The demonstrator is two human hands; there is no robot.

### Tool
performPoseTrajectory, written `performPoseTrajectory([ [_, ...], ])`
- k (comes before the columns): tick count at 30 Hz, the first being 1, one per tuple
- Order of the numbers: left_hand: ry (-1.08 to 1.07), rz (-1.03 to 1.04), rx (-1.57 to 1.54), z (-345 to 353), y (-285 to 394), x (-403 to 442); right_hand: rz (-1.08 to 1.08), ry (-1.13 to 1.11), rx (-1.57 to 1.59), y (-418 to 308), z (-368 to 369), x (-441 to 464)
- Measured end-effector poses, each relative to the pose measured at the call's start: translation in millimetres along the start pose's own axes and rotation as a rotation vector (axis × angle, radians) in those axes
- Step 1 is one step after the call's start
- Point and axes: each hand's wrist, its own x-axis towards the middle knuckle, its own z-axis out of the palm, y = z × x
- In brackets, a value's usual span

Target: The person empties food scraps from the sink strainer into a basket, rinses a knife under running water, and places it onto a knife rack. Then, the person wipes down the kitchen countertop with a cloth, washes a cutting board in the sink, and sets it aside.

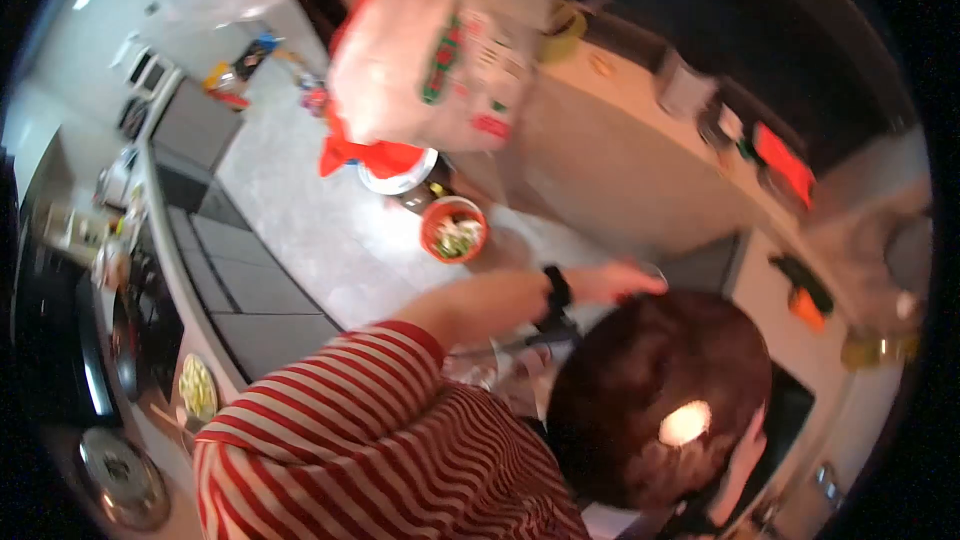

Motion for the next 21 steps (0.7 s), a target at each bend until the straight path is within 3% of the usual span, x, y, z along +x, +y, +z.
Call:
performPoseTrajectory([
  [1,-0.106,-0.031,-0.108,-5.2,11.4,-6.2,0.037,-0.023,-0.153,-22.6,1.6,-5.1],
  [2,-0.057,-0.064,0.049,-9.2,38.2,-23.8,-0.157,-0.025,-0.154,-31.2,8.3,-8.6],
  [3,-0.035,-0.137,-0.029,-40.8,14.3,1.8,-0.175,0.068,-0.237,-60.9,22.4,-22.5],
  [4,0.004,-0.159,0.034,-52.0,37.8,-10.2,-0.201,0.155,-0.312,-91.3,44.8,-34.9],
  [6,0.210,-0.073,0.129,-70.0,69.8,-23.1,-0.246,0.229,-0.293,-115.6,78.6,-42.0],
  [9,0.354,0.050,0.284,-120.3,98.3,-40.8,-0.286,0.259,-0.303,-122.7,129.8,-34.8],
  [12,0.283,0.092,0.476,-172.8,114.2,-59.5,-0.410,0.185,-0.033,-98.0,185.7,-17.1],
  [16,0.236,-0.027,0.813,-188.1,117.7,-61.2,-0.268,0.034,0.078,-16.2,252.3,26.0],
  [18,0.323,-0.070,1.139,-185.6,104.1,-49.2,-0.231,-0.006,0.120,20.6,282.0,46.6],
  [21,0.310,-0.052,1.269,-189.9,59.8,-15.6,-0.152,-0.110,-0.230,58.4,318.3,67.1],
])
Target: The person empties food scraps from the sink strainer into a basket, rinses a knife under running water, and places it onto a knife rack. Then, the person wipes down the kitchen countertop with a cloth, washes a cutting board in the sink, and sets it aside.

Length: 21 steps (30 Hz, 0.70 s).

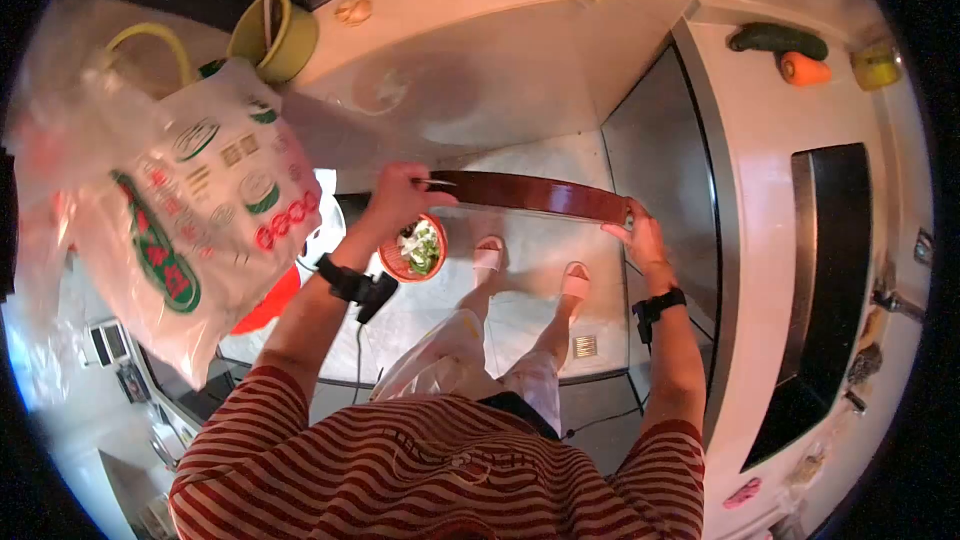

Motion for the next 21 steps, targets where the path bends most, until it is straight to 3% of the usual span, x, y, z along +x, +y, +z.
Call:
performPoseTrajectory([
  [4,-0.075,0.042,0.214,99.9,-3.1,36.3,0.155,0.058,0.149,3.5,37.5,-9.5],
  [6,-0.125,0.064,0.305,140.4,-37.5,55.1,0.032,0.126,0.164,28.7,64.0,-40.2],
  [8,-0.123,-0.021,0.297,175.0,-85.7,75.6,0.155,-0.034,0.057,24.1,53.8,-88.6],
  [10,-0.185,-0.087,0.387,164.0,-121.0,93.0,0.305,0.007,0.161,38.9,58.4,-140.7],
  [12,-0.202,-0.167,0.405,143.8,-138.3,106.5,0.546,0.068,0.504,71.4,72.0,-198.7],
  [14,-0.225,-0.134,0.400,145.1,-162.3,117.9,0.780,0.017,0.472,85.0,69.6,-239.6],
  [17,-0.295,-0.108,0.434,157.2,-175.0,134.1,0.958,0.023,0.546,96.2,74.7,-266.8],
  [19,-0.305,-0.151,0.464,168.0,-183.9,139.8,1.011,0.028,0.547,104.4,75.9,-274.4],
  [21,-0.333,-0.203,0.434,170.4,-187.9,139.3,0.809,0.017,0.478,118.9,77.7,-275.2],
])
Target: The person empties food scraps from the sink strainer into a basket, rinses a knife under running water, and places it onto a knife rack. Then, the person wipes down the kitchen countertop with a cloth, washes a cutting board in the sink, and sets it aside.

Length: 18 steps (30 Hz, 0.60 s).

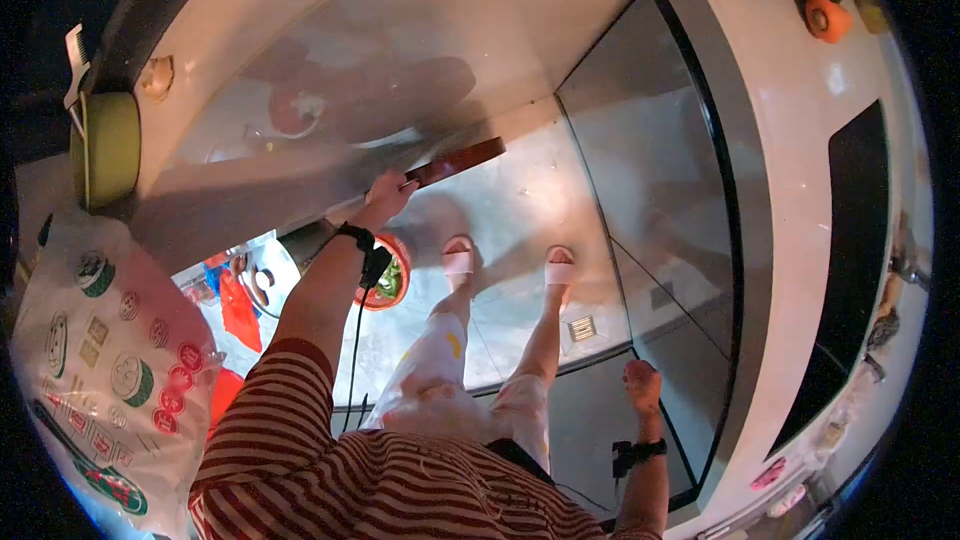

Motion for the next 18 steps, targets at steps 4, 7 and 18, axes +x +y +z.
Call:
performPoseTrajectory([
  [4,-0.020,-0.086,-0.034,3.5,8.6,5.1,0.090,0.104,-0.020,-17.9,1.2,-9.1],
  [7,-0.004,-0.055,0.012,8.1,3.6,25.2,0.047,0.080,-0.057,-9.6,2.5,-13.0],
  [18,0.021,-0.035,0.093,-4.4,-23.8,39.3,0.179,0.056,0.045,2.1,14.6,-13.3],
])
